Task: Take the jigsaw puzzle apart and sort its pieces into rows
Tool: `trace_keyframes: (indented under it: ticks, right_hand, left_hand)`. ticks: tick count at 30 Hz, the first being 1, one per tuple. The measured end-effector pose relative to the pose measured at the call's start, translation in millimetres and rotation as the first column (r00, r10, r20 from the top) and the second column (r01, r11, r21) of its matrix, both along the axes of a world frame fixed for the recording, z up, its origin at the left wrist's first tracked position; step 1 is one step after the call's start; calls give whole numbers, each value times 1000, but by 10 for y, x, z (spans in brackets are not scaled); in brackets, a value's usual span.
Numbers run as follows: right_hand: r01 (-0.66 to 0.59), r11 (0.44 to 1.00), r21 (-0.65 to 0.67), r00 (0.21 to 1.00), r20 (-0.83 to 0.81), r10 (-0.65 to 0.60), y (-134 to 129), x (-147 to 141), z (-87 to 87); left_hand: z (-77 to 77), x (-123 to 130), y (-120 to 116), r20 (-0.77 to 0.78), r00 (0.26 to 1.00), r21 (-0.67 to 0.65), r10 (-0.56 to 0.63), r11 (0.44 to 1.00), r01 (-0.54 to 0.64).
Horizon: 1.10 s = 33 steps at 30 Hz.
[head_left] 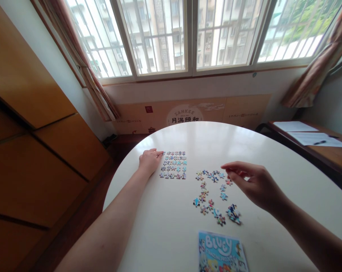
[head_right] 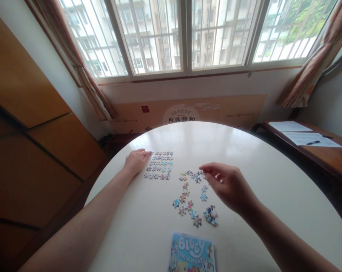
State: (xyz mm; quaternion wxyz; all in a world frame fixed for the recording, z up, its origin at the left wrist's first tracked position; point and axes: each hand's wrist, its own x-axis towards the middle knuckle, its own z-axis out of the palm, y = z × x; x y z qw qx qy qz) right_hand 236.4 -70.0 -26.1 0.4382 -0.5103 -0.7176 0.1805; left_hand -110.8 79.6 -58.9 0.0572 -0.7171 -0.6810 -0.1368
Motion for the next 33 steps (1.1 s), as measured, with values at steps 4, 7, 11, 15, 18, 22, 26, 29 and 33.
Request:
trace_keyframes:
  ticks: [4,7,11,15,18,22,26,29,33]
  right_hand:
    - [9,1000,2,1000,6,-9,14,4,-13]
    - [7,1000,-2,1000,-2,-7,18,6,-11]
    - [14,1000,-12,1000,-7,-14,29,27,-9]
    - [42,999,-11,999,-22,-42,64,73,-28]
    - [72,997,1,997,-40,-72,108,124,-53]
    - [148,987,54,986,-88,-143,176,203,-64]
    - [241,963,121,966,-131,-225,277,290,-79]
    - [272,955,118,956,-145,-254,377,346,-172]
    - [257,962,96,964,-91,-249,490,350,-371]
  left_hand:
    - [-8,21,-8,-13,1000,-2,-29,1000,29]
    - [-19,11,2,-2,999,4,-36,999,36]
    - [-27,2,12,10,999,11,-40,999,40]
    - [-31,-7,14,32,999,25,-37,999,37]
    - [-49,-30,34,59,997,49,-49,998,46]
    - [-63,-62,78,131,988,130,-77,990,60]
    - [31,-64,54,214,959,316,-187,942,113]
    - [225,21,-90,195,928,459,-319,865,201]
    - [679,411,-535,135,795,667,-592,647,368]
